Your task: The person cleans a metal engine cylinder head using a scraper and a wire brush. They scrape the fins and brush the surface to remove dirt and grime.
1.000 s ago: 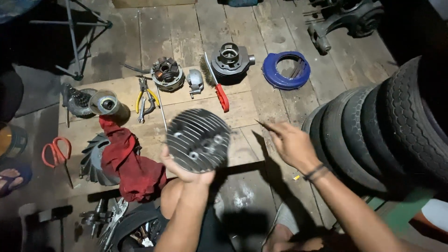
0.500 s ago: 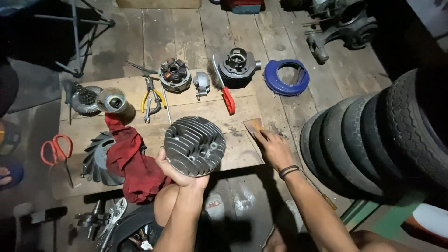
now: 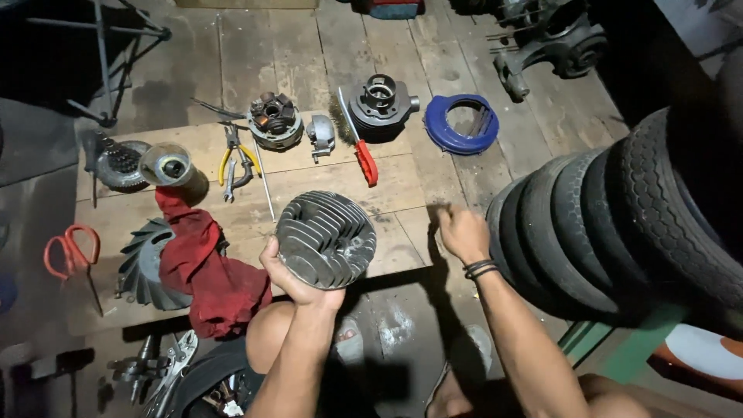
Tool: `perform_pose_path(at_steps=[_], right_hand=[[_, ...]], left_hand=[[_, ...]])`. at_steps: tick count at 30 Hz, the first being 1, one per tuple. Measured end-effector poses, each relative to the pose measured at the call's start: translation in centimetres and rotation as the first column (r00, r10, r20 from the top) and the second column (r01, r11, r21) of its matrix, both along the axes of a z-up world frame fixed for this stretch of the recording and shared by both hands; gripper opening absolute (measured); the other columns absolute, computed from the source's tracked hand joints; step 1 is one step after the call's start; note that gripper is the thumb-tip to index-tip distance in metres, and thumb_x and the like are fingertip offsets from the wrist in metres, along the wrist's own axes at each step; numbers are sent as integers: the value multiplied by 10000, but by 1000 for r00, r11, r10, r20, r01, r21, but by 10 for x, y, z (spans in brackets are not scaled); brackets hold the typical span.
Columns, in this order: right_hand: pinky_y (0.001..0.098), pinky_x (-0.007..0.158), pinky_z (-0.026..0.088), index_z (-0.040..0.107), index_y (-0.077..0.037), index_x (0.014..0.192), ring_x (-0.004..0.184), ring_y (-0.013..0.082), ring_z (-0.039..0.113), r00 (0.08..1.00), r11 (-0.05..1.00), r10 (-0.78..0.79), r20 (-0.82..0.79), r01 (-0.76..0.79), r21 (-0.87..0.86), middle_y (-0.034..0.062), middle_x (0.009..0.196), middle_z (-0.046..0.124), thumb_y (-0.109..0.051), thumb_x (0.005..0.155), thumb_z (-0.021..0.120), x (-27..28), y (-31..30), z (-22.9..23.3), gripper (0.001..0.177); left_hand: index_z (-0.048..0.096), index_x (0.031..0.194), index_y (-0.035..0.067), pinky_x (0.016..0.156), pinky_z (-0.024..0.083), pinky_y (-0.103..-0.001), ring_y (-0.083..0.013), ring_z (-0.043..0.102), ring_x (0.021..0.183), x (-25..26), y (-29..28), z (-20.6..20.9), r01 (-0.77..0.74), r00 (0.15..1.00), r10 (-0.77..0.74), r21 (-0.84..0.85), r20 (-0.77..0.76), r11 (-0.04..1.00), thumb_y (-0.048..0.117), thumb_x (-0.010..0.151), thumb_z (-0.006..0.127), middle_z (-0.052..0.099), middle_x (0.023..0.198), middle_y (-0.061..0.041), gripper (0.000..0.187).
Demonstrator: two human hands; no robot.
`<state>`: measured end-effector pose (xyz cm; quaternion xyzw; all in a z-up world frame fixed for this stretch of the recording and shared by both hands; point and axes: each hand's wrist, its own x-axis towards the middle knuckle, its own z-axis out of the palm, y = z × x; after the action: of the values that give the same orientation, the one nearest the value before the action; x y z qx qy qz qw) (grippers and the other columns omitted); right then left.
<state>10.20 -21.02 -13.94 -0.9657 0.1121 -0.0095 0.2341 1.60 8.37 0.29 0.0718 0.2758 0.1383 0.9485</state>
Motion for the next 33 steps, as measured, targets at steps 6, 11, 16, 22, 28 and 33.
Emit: perform_pose_path(at_steps=[6, 11, 16, 22, 28, 33], right_hand=[[526, 844, 516, 726, 14, 822, 955, 454, 675, 969, 991, -57, 239, 25, 134, 264, 893, 710, -340, 995, 622, 15, -6, 21, 408], [245, 525, 553, 602, -112, 1067, 684, 138, 720, 888, 396, -418, -192, 368, 841, 62, 913, 742, -262, 950, 665, 26, 12, -10, 201], [231, 538, 549, 550, -221, 1031, 722, 163, 733, 838, -17, -370, -401, 426, 905, 78, 896, 719, -189, 981, 644, 38, 37, -34, 111], [311, 439, 584, 582, -153, 1388, 670, 266, 772, 908, 482, -95, -409, 401, 779, 243, 1043, 746, -337, 1001, 634, 17, 68, -9, 432], [441, 924, 583, 696, -248, 1147, 1095, 327, 695, 958, 956, 217, -188, -247, -156, 98, 1060, 703, -434, 917, 693, -40, 71, 20, 296], [432, 880, 604, 653, -262, 1061, 1050, 253, 697, 964, 945, 159, -212, -211, -249, 32, 1003, 677, -425, 988, 552, -42, 72, -9, 205]], left_hand=[[649, 1065, 170, 978, 493, -501, -268, 617, 1050, -3, -3, -3, 31, 999, -30, 26, -38, 999, 529, 810, 641, 704, 1117, -96, 441], [665, 1041, 182, 952, 500, -476, -264, 631, 1021, -1, 0, -6, 37, 999, -37, 38, -19, 999, 535, 817, 633, 718, 1079, -90, 419], [654, 1051, 176, 949, 498, -483, -270, 630, 1020, -1, -3, -8, 40, 999, -40, 40, -13, 998, 532, 836, 613, 713, 1084, -86, 418], [661, 1082, 173, 963, 493, -489, -294, 629, 1033, 5, -3, -17, 114, 993, -112, 43, -39, 993, 566, 820, 605, 709, 1120, -104, 476], [655, 1042, 150, 950, 500, -493, -326, 635, 1023, 3, -11, -10, 235, 969, -231, 41, -90, 971, 552, 814, 608, 711, 1118, -150, 464], [651, 1205, 107, 1005, 456, -552, -341, 591, 1093, 5, -18, -35, 314, 944, -306, 57, -125, 948, 554, 801, 623, 670, 1233, -182, 603]])
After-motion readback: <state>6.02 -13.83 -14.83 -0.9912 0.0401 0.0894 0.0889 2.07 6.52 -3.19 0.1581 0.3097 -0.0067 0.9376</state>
